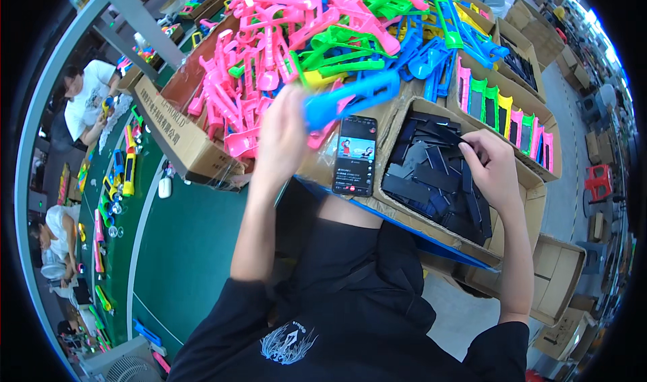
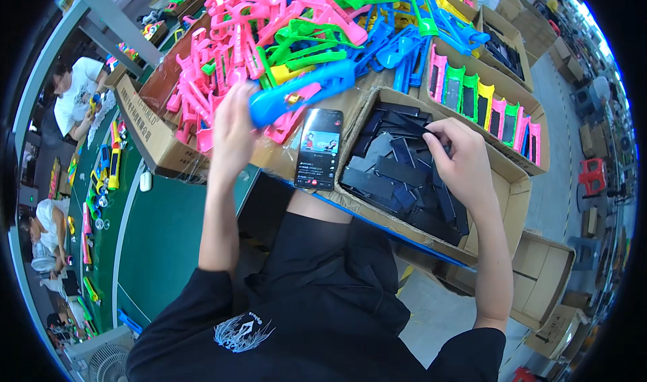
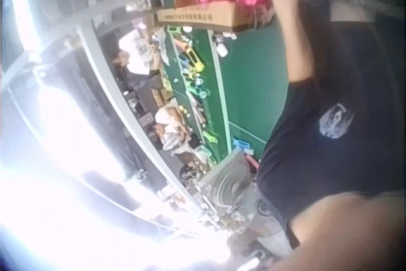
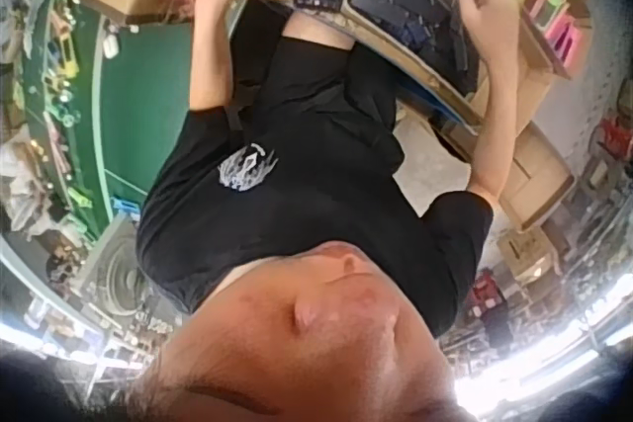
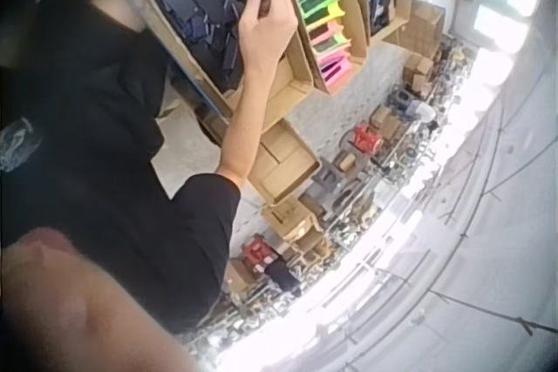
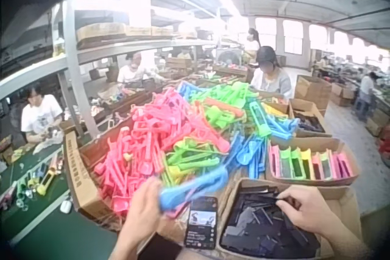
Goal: The person picks plastic frames from a pile and black inserts from a box, fits each insert into a plastic frame by hand, and places the assembled parts into another box.
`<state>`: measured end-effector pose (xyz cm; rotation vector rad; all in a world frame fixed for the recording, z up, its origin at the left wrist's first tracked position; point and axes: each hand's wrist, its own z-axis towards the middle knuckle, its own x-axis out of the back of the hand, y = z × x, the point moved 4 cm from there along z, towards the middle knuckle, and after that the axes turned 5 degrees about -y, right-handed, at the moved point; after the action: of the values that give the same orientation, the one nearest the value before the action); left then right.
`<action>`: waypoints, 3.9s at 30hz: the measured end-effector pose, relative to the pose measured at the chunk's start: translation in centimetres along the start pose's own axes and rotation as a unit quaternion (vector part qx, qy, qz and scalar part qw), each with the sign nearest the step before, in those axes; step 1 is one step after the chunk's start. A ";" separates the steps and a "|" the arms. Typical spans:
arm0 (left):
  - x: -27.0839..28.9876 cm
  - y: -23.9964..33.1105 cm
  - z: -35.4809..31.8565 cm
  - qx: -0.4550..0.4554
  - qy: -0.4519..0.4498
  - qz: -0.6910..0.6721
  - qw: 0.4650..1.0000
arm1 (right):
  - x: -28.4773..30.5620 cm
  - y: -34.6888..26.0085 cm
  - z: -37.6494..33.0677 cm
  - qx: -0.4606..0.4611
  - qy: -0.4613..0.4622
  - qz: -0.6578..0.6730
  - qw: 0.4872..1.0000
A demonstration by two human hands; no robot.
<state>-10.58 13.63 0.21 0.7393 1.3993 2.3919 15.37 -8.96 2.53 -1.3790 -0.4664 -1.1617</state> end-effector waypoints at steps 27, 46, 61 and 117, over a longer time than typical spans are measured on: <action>-12.1 -3.2 -28.3 0.374 -0.361 -0.573 0.634 | -17.2 -4.6 -19.4 -0.246 -0.016 0.731 0.636; -11.6 -3.7 -25.6 0.390 -0.127 -0.464 0.785 | -18.1 -5.8 -18.9 -0.277 -0.120 0.510 0.805; -12.1 -5.0 -26.7 0.413 -0.110 -0.501 0.752 | -19.2 -5.3 -21.0 -0.333 -0.108 0.547 0.760; -10.7 -4.3 -28.4 0.413 -0.244 -0.506 0.717 | -20.4 -6.5 -19.7 -0.227 -0.094 0.574 0.781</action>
<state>-17.51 -9.93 -18.04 0.4695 1.8729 0.6234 -5.53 -18.23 -15.38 -1.7655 0.5596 -0.0891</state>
